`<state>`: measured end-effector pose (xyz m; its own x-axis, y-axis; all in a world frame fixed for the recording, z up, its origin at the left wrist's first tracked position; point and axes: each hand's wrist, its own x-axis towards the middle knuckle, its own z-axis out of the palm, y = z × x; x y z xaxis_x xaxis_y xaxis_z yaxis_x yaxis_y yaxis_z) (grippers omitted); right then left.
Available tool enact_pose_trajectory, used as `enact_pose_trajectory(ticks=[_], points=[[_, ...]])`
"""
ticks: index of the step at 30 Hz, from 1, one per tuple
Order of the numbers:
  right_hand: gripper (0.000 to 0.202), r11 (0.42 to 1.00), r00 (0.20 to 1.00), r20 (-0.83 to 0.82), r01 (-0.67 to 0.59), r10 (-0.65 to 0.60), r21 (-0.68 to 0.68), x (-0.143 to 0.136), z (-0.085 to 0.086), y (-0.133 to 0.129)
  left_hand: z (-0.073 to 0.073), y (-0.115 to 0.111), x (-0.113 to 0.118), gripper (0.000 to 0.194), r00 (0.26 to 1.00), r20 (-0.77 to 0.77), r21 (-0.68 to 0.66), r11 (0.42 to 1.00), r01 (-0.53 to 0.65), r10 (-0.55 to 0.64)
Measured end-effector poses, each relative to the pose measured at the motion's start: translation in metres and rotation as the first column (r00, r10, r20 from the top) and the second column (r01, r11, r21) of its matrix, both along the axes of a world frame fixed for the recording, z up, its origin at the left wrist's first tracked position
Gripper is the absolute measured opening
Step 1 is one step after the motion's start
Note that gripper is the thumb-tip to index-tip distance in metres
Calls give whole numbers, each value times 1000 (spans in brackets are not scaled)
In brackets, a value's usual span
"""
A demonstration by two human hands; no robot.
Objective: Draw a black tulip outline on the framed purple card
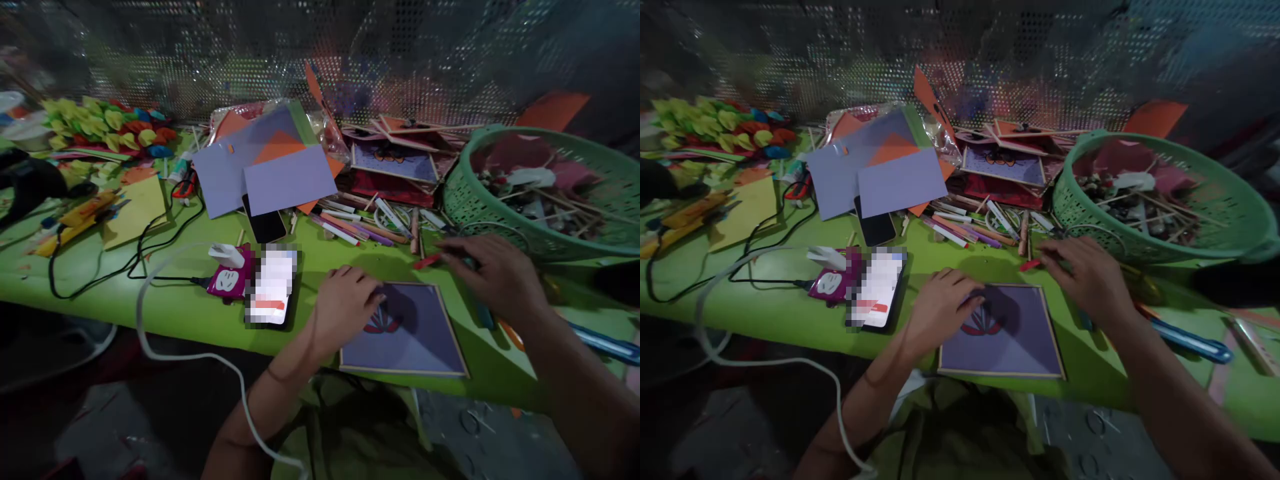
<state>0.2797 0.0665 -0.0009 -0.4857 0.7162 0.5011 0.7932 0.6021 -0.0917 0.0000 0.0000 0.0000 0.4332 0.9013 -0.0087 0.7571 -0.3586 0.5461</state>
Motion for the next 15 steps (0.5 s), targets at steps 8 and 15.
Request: enact_pose_trajectory(ticks=[8,15], points=[[31,952,950,255,-107,183,-287,-111,24,71,0,-3,2,24,1000,-8,19,999,27,-26],[33,919,874,484,229,-49,-320,-175,16,99,6,-8,4,24,994,45,10,995,100,-101]])
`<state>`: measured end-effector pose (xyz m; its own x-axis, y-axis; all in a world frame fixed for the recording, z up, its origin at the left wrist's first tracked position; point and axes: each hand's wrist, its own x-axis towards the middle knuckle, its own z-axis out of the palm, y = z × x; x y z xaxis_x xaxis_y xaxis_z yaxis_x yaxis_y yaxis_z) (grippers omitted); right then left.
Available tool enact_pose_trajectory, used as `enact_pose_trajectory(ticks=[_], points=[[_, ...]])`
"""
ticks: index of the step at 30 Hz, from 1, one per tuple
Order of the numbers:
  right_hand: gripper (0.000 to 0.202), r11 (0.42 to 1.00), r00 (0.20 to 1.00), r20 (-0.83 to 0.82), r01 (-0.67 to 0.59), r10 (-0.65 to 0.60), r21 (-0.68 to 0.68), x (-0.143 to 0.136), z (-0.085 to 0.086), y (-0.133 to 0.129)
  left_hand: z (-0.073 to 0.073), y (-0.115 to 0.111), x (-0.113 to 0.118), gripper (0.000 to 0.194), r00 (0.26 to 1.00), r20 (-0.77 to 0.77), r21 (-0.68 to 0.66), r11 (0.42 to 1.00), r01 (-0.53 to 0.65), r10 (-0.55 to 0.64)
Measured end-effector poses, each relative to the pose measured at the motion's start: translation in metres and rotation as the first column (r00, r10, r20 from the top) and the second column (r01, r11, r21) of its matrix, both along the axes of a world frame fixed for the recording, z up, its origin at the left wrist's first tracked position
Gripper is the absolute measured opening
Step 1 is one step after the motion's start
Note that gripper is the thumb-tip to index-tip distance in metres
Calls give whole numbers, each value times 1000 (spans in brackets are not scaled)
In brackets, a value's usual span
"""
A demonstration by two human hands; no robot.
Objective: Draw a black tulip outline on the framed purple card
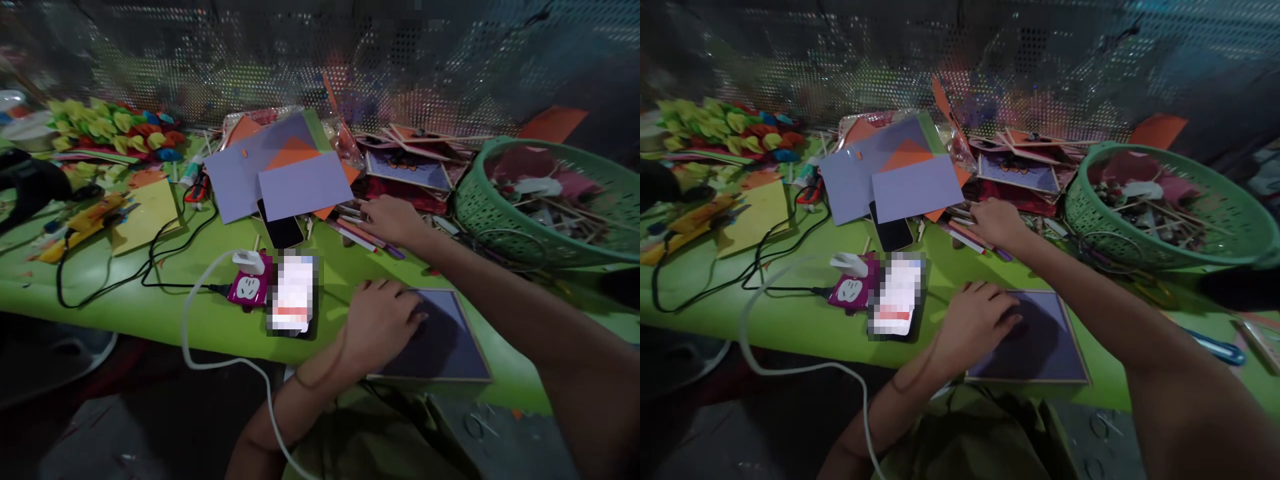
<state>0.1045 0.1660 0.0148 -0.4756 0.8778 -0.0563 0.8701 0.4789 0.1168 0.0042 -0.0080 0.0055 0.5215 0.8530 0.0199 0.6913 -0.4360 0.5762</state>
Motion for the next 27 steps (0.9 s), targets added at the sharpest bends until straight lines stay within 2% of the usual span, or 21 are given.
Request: enact_pose_trajectory(ticks=[7,10,12,15,18,21,23,25,27], points=[[42,977,987,39,157,-153,-146,-13,8,8,5,-4,-3,27,998,41,4,999,48,-48],[52,972,983,-10,178,-182,-154,-15,8,8,3,-3,-4,26,997,65,12,999,38,-39],[48,970,981,-29,185,-191,-156,-14,6,8,1,-2,-4,26,997,73,16,1000,27,-28],[34,977,984,-26,171,-175,-131,-12,4,7,-2,-1,-5,27,997,80,24,1000,-3,1],[30,989,989,-27,148,-148,-1,-3,6,0,-5,1,-8,25,992,103,42,996,-76,71],[31,981,989,-73,138,-129,138,20,14,-17,-8,4,-13,28,967,175,106,973,-207,187],[29,977,983,-159,124,-96,174,43,21,-37,-10,6,-16,37,932,243,188,930,-317,268],[28,987,963,-267,69,-29,143,68,26,-64,-10,7,-17,49,905,279,276,876,-397,322],[27,996,912,-406,-22,54,83,91,28,-94,-10,8,-16,56,910,254,341,851,-400,327]])
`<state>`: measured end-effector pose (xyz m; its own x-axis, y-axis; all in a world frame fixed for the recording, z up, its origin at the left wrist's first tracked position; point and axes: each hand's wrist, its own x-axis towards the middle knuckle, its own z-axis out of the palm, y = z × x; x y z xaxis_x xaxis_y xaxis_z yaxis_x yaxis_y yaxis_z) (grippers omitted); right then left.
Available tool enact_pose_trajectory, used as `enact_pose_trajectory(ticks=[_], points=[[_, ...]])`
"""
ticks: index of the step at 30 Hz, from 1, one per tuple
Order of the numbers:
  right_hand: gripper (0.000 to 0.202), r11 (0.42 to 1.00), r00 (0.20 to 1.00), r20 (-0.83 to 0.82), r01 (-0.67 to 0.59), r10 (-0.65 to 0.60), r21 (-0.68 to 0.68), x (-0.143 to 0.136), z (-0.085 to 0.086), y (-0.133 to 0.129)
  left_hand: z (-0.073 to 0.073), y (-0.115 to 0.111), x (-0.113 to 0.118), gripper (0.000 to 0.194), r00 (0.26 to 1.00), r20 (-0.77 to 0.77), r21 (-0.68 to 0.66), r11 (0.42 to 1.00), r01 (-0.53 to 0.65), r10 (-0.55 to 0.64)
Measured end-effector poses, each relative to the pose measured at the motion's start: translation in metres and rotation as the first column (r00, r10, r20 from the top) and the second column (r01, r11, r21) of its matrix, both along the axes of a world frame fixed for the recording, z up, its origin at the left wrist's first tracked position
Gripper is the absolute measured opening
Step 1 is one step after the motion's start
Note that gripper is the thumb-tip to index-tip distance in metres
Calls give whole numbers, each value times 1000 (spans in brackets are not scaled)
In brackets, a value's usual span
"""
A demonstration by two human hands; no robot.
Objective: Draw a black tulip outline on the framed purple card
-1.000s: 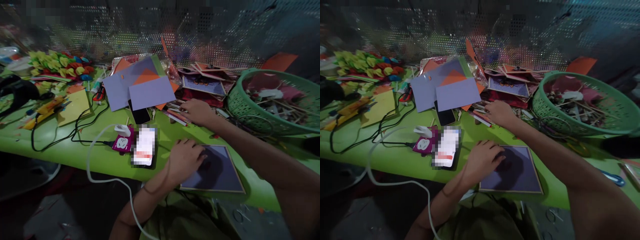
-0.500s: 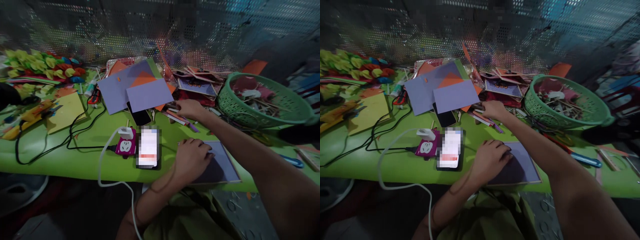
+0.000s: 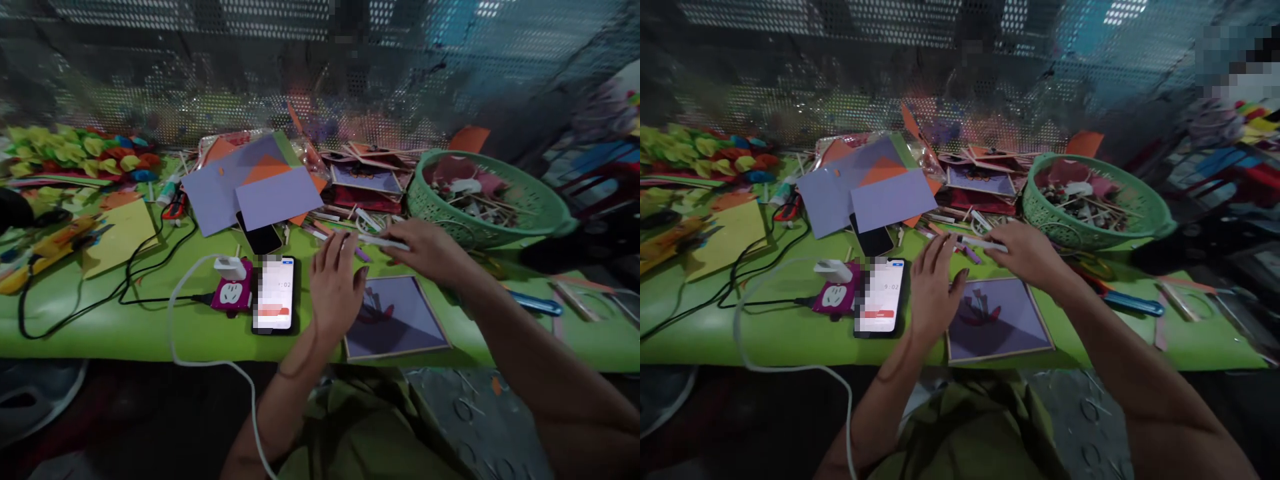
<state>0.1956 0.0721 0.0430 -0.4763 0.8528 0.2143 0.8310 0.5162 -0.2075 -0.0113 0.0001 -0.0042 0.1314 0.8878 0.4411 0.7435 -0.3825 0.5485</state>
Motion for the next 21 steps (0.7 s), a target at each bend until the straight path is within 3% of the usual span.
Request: enact_pose_trajectory(ticks=[3,6,8,10,13,16,21], points=[[27,989,970,-230,-105,79,-105,25,-1,-41,1,1,5,50,987,-114,-40,993,108,-112],[30,965,885,-465,-89,-37,-246,40,-5,-67,2,1,13,28,936,-203,-156,953,258,-287],[35,936,751,-638,-78,-171,-343,45,-10,-77,3,0,18,21,904,-230,-192,927,322,-362],[40,910,561,-783,-119,-268,-397,48,-17,-84,4,-4,25,22,882,-231,-198,907,371,-411],[42,885,349,-885,-236,-308,-401,46,-29,-91,6,-11,37,24,850,-242,-212,881,423,-467],[40,863,305,-897,-297,-320,-408,41,-36,-98,7,-17,47,27,821,-305,-238,873,426,-484],[49,859,265,-889,-261,-374,-439,40,-35,-110,10,-29,51,35,782,-357,-278,857,433,-511]])
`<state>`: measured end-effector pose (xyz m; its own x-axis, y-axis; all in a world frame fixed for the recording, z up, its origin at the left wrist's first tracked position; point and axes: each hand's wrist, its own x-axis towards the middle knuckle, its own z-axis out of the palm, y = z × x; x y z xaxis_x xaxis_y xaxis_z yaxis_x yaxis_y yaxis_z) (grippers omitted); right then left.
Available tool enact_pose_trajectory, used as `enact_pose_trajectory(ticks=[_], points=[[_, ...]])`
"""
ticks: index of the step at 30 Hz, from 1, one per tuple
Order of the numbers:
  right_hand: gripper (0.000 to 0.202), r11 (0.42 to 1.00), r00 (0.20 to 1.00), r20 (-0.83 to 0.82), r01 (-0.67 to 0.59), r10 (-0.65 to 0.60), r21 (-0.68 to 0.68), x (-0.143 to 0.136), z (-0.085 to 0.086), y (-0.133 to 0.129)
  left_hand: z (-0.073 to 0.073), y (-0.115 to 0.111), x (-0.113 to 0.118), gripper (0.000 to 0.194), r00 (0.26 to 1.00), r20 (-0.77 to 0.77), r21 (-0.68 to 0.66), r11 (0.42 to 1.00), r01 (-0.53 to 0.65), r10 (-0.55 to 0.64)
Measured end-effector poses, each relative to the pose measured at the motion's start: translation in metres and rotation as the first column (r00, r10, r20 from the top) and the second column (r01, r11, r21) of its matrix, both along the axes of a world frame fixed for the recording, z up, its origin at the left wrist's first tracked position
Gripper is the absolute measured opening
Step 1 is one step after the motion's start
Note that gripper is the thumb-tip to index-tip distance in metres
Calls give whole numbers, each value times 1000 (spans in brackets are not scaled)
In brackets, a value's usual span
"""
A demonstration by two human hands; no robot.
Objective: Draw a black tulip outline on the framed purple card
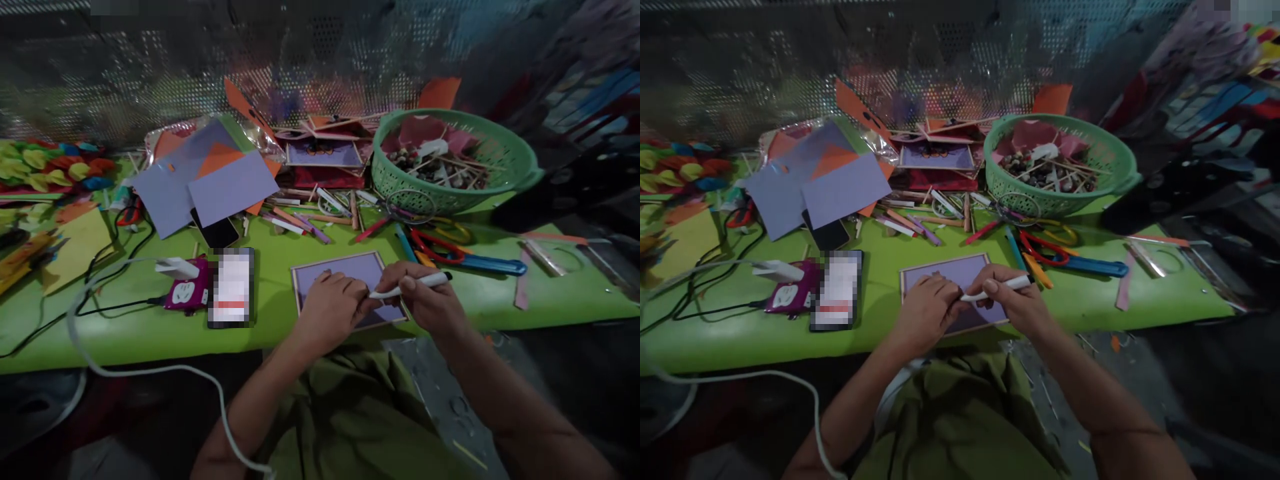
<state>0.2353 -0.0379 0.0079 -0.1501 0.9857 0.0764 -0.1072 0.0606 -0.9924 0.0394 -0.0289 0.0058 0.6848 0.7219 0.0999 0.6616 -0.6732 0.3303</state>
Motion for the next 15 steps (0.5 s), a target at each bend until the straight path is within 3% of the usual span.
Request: enact_pose_trajectory(ticks=[5,9,12,14,15], points=[[51,993,999,2,51,-51,-103,3,-8,-15,-3,-15,-2,44,1000,-4,3,1000,22,-22],[50,991,996,45,80,-76,-110,0,-16,-24,-4,-24,0,46,999,51,60,998,11,-14],[48,990,992,95,96,-86,-106,2,-12,-24,-7,-29,-1,50,996,88,100,995,14,-22],[47,970,967,111,236,-227,-67,10,-2,-20,-11,-33,-9,55,992,129,117,993,-17,2],[51,915,911,92,404,-401,-17,17,3,-17,-13,-35,-14,57,986,161,121,991,-57,37]])
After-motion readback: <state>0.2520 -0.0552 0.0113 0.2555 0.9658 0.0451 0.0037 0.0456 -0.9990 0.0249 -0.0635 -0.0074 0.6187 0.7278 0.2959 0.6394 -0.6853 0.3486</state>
